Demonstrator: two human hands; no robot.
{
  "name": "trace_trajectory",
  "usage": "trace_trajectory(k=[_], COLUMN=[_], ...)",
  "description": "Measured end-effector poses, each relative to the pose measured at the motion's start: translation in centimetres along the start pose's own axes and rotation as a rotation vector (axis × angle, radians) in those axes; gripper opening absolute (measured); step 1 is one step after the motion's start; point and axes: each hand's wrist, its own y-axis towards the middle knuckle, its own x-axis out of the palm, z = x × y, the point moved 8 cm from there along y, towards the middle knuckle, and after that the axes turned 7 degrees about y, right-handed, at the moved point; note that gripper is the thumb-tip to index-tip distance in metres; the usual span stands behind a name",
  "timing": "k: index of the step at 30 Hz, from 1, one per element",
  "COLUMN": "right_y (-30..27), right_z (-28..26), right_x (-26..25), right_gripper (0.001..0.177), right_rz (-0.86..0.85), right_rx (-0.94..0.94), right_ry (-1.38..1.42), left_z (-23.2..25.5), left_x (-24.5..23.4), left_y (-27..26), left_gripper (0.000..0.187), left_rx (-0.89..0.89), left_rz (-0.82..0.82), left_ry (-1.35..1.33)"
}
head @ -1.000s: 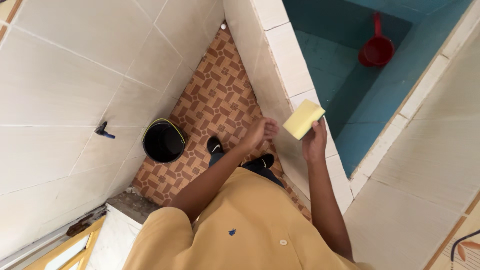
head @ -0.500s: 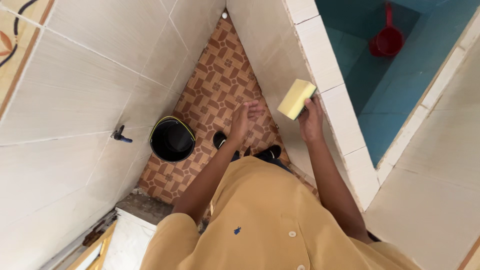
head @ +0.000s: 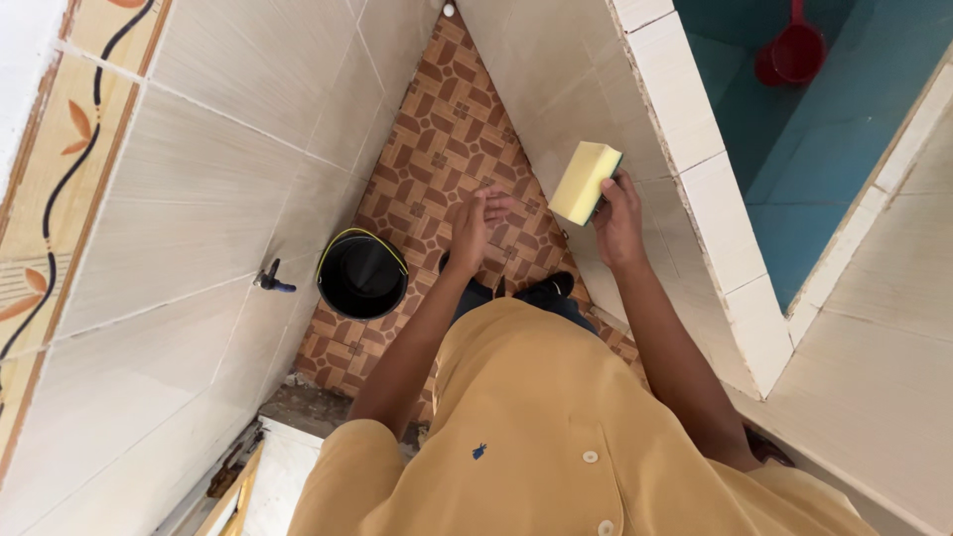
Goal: The person scrubs the tiled edge of a blue water basin with a sponge, then places a soap bar, a green bottle, and a clear bottle on the ledge. The person continues scrubbing the tiles and ledge with the sponge.
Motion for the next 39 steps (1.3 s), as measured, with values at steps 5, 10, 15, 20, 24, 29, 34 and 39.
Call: trace_trajectory(k=[5,10,15,20,24,29,34,39], right_y=[-0.2,-0.6,-0.9,-0.6,-0.2,0.2,0.4,0.9], right_z=[0.2,0.4,1.1,1.3,1.7,2.0,2.2,2.4], right_x=[0.6,0.3,0.3,0.7,1.1,1.6,0.9,-0.3], right_gripper=[0.044,0.043,0.044,0.044,0.045,0.043,0.043,0.044], right_rz=[0.015,0.018,0.03,0.038,0.04,0.018,0.056,0.089], right_rx=[0.002,-0.005,0.013,0.017,0.026,0.024,0.03,0.024], right_ry=[-0.009,-0.011,-0.024,-0.036,-0.04,-0.043,-0.025,0.022], left_z=[0.5,0.4,-0.8,-0.9,-0.2,0.8,-0.1,-0.5], left_x=[-1.1,-0.8,-0.6,-0.6,-1.0,-2.4,-3.2,-3.7], left_y=[0.9,0.8,0.3,-0.3,-0.2,0.0,0.7,0.5], left_gripper=[0.056,0.057,0.057,0.054,0.055,0.055,0.054,0.056], left_rx=[0.04,0.029,-0.007,-0.017,-0.034,-0.013,-0.005,-0.046], left_rz=[0.009,-0.014,-0.035,-0.054,-0.045,-0.006,-0.019,-0.048], left_ry=[-0.025,-0.022,-0.036,-0.033,0.001,0.049,-0.012,0.016])
